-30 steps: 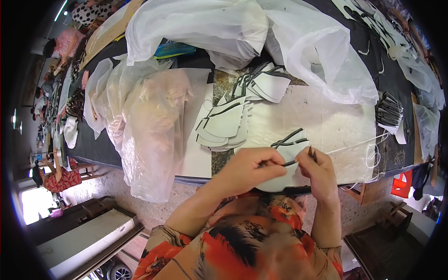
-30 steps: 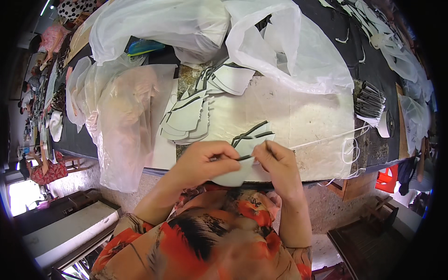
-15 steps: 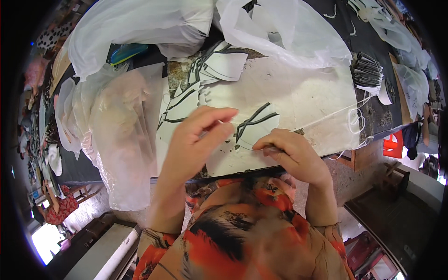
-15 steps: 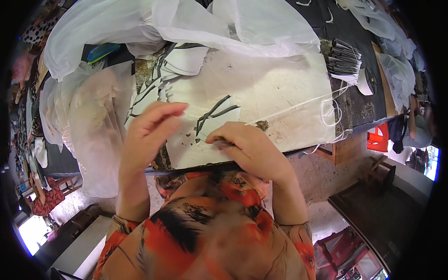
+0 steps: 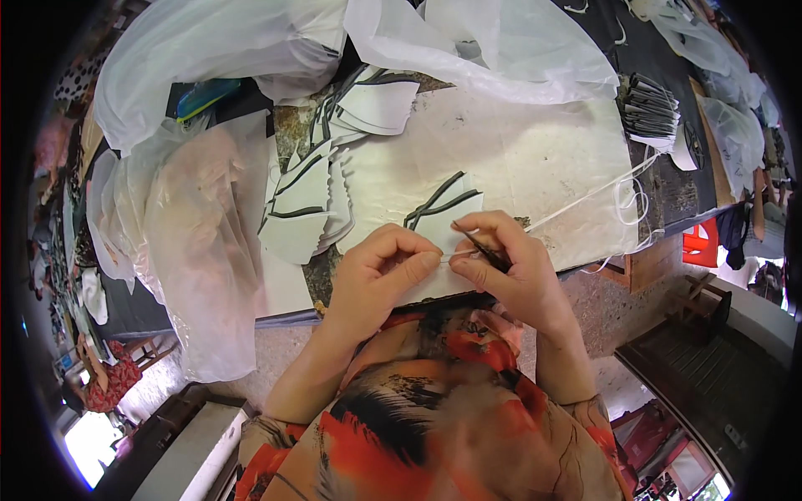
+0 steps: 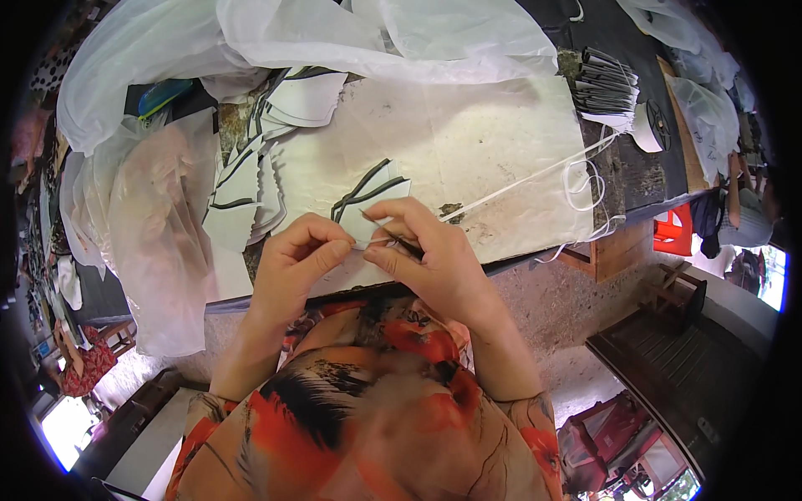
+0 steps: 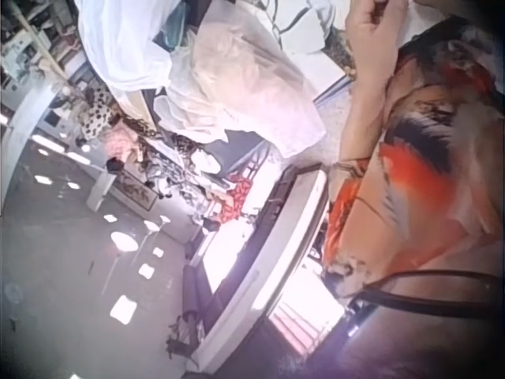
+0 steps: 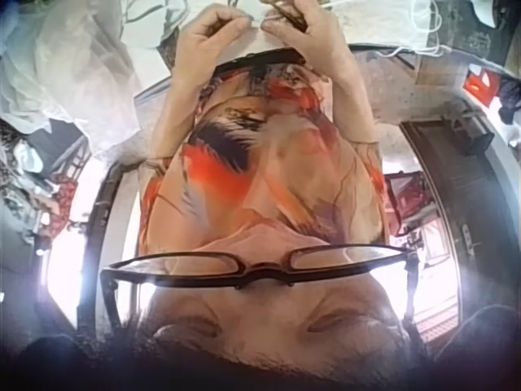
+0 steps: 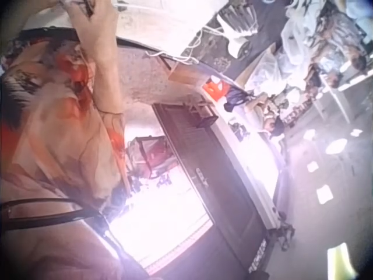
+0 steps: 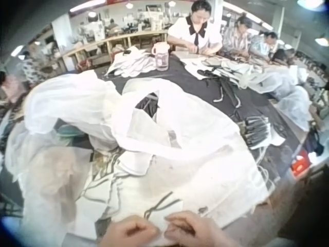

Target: Applying dark trim strips to fabric shoe upper components using a pointed tool for alignment.

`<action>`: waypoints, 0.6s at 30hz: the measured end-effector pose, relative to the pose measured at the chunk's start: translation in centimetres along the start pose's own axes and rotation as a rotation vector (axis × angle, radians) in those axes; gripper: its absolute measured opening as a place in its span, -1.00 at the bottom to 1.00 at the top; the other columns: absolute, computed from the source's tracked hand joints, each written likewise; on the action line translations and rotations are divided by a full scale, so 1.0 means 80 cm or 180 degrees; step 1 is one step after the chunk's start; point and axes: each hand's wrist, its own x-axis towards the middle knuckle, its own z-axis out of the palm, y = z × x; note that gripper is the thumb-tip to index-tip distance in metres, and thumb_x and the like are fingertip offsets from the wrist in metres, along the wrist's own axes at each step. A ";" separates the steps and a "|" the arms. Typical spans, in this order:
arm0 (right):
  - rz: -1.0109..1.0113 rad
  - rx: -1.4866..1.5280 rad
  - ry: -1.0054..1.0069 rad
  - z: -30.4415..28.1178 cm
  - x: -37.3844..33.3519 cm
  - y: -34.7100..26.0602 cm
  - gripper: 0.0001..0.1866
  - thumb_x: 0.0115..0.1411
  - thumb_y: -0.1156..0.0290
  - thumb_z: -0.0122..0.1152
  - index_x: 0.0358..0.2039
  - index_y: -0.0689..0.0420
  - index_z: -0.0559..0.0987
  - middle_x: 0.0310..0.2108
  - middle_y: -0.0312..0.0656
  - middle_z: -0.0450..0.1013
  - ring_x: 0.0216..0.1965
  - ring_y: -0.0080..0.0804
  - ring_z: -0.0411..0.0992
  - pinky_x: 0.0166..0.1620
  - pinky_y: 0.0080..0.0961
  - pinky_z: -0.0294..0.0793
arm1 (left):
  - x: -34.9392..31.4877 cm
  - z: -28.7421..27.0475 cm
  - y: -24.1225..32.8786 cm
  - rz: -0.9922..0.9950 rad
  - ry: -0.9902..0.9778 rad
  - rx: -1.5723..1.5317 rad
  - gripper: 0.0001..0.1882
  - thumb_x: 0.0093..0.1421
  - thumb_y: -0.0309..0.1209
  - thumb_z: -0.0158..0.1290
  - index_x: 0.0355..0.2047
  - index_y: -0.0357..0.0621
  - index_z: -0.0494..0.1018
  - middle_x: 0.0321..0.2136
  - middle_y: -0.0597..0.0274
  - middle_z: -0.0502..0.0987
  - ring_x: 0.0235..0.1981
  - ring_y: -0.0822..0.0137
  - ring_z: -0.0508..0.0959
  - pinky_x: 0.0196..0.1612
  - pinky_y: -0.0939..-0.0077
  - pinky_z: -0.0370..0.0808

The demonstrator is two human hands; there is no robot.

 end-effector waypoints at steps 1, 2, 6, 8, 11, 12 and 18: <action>0.0246 -0.0078 0.0113 0.001 0.000 -0.002 -0.83 0.28 0.51 0.38 -0.15 0.21 0.61 -0.24 -0.33 0.53 -0.25 -0.66 0.44 -0.22 -0.66 0.41 | -0.004 0.001 -0.002 0.0163 -0.0010 0.0125 -0.86 0.33 -0.44 0.24 -0.17 -0.23 0.63 -0.26 0.34 0.57 -0.22 0.55 0.51 -0.13 0.61 0.44; 0.0254 -0.0079 0.0101 0.001 0.000 0.001 -0.83 0.28 0.51 0.38 -0.15 0.21 0.61 -0.24 -0.33 0.53 -0.25 -0.66 0.44 -0.22 -0.66 0.41 | -0.006 0.001 -0.003 0.0322 -0.0011 0.0254 -0.86 0.33 -0.43 0.24 -0.17 -0.22 0.63 -0.26 0.34 0.58 -0.20 0.55 0.51 -0.13 0.60 0.43; -0.0120 -0.0310 0.0261 0.006 0.005 0.014 -0.86 0.23 0.48 0.40 -0.23 0.20 0.62 -0.34 -0.21 0.50 -0.35 -0.43 0.43 -0.25 -0.51 0.44 | -0.008 -0.004 -0.013 0.0404 0.0073 0.0240 -0.85 0.31 -0.43 0.24 -0.15 -0.20 0.65 -0.22 0.26 0.59 -0.18 0.39 0.55 -0.11 0.55 0.44; -0.0296 -0.0311 0.0419 0.012 0.007 0.014 -0.88 0.22 0.49 0.40 -0.28 0.20 0.62 -0.38 -0.23 0.48 -0.37 -0.45 0.40 -0.28 -0.52 0.41 | -0.003 -0.007 -0.020 0.1565 0.0383 0.1953 -0.79 0.25 -0.46 0.24 -0.11 -0.16 0.64 -0.12 0.22 0.60 -0.14 0.19 0.56 -0.03 0.39 0.45; -0.0209 -0.0267 0.0279 0.020 0.002 0.005 -0.88 0.20 0.50 0.40 -0.30 0.19 0.61 -0.41 -0.24 0.43 -0.40 -0.46 0.36 -0.30 -0.52 0.37 | -0.002 -0.002 -0.022 0.2116 0.0333 0.3075 -0.66 0.17 -0.47 0.25 -0.01 -0.13 0.61 0.00 0.22 0.56 -0.01 0.07 0.51 0.08 0.20 0.39; -0.0177 -0.0242 -0.0120 0.020 0.000 -0.006 -0.88 0.19 0.50 0.40 -0.29 0.18 0.61 -0.40 -0.23 0.44 -0.38 -0.45 0.38 -0.29 -0.50 0.39 | -0.005 -0.002 -0.025 0.2100 0.0346 0.3070 -0.66 0.17 -0.47 0.25 -0.01 -0.13 0.61 0.00 0.22 0.56 -0.01 0.07 0.51 0.08 0.20 0.39; 0.0165 -0.0734 0.0221 0.018 0.034 0.001 -0.80 0.25 0.37 0.30 -0.25 0.27 0.60 -0.37 -0.06 0.50 -0.38 -0.18 0.49 -0.25 -0.33 0.50 | -0.012 0.003 -0.045 0.2161 0.0461 0.3269 -0.50 0.15 -0.43 0.27 0.13 -0.11 0.54 0.10 0.26 0.51 0.12 0.14 0.44 0.15 0.11 0.31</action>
